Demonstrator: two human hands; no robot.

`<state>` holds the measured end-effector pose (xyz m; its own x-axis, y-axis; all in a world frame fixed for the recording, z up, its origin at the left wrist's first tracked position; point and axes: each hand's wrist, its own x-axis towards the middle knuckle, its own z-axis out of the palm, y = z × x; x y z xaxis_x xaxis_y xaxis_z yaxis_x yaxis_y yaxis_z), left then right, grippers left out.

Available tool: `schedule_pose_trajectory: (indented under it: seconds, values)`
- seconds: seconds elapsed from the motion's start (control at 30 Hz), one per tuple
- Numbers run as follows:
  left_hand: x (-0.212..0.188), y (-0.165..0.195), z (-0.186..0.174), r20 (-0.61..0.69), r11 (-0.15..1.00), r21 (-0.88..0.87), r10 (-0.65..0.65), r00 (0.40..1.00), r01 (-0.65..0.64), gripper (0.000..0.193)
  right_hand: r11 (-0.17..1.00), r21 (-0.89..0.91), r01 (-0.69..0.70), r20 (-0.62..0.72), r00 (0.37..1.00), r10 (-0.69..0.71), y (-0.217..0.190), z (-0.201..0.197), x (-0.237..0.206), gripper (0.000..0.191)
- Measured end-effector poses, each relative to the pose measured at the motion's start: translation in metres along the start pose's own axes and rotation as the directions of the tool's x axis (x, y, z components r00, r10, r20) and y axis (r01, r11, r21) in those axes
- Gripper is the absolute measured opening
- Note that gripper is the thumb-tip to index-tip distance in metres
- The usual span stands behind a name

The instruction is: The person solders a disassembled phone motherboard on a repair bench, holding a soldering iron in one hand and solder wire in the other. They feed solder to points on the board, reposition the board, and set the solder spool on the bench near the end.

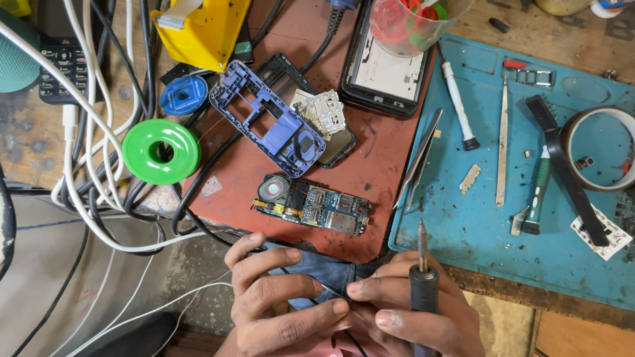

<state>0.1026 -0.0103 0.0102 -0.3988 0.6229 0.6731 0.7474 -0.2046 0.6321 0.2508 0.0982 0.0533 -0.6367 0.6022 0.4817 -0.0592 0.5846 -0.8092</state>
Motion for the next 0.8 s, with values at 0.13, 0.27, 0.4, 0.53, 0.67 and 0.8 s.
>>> schedule_pose_trajectory:
  seconds: [0.13,0.27,0.4,0.53,0.67,0.8]
  values:
    - [0.001,-0.003,-0.001,0.015,1.000,0.004,0.016,1.000,-0.016,0.028,0.996,-0.087,0.010,-0.017,1.000,-0.011,0.009,-0.003,-0.015,0.053]
    - [0.003,-0.008,-0.010,0.056,0.997,0.082,0.001,0.998,-0.005,0.032,0.977,-0.206,-0.060,-0.082,0.996,0.044,0.021,-0.027,-0.039,0.048]
    - [0.005,-0.022,-0.020,0.058,0.974,0.221,0.031,0.998,-0.043,0.031,0.870,-0.375,-0.321,-0.352,0.917,0.187,0.031,-0.074,-0.049,0.044]
    - [0.003,-0.036,-0.019,-0.037,0.967,0.252,-0.024,0.999,0.033,0.033,0.753,-0.473,-0.458,-0.450,0.860,0.240,0.044,-0.109,-0.054,0.041]
    - [0.003,-0.039,-0.018,-0.046,0.962,0.267,-0.043,0.998,0.053,0.034,0.728,-0.529,-0.437,-0.451,0.871,0.195,0.054,-0.110,-0.067,0.033]
    - [0.012,-0.032,-0.014,-0.052,0.955,0.298,0.018,0.998,-0.002,0.034,0.701,-0.617,-0.358,-0.380,0.915,0.133,0.061,-0.112,-0.073,0.027]
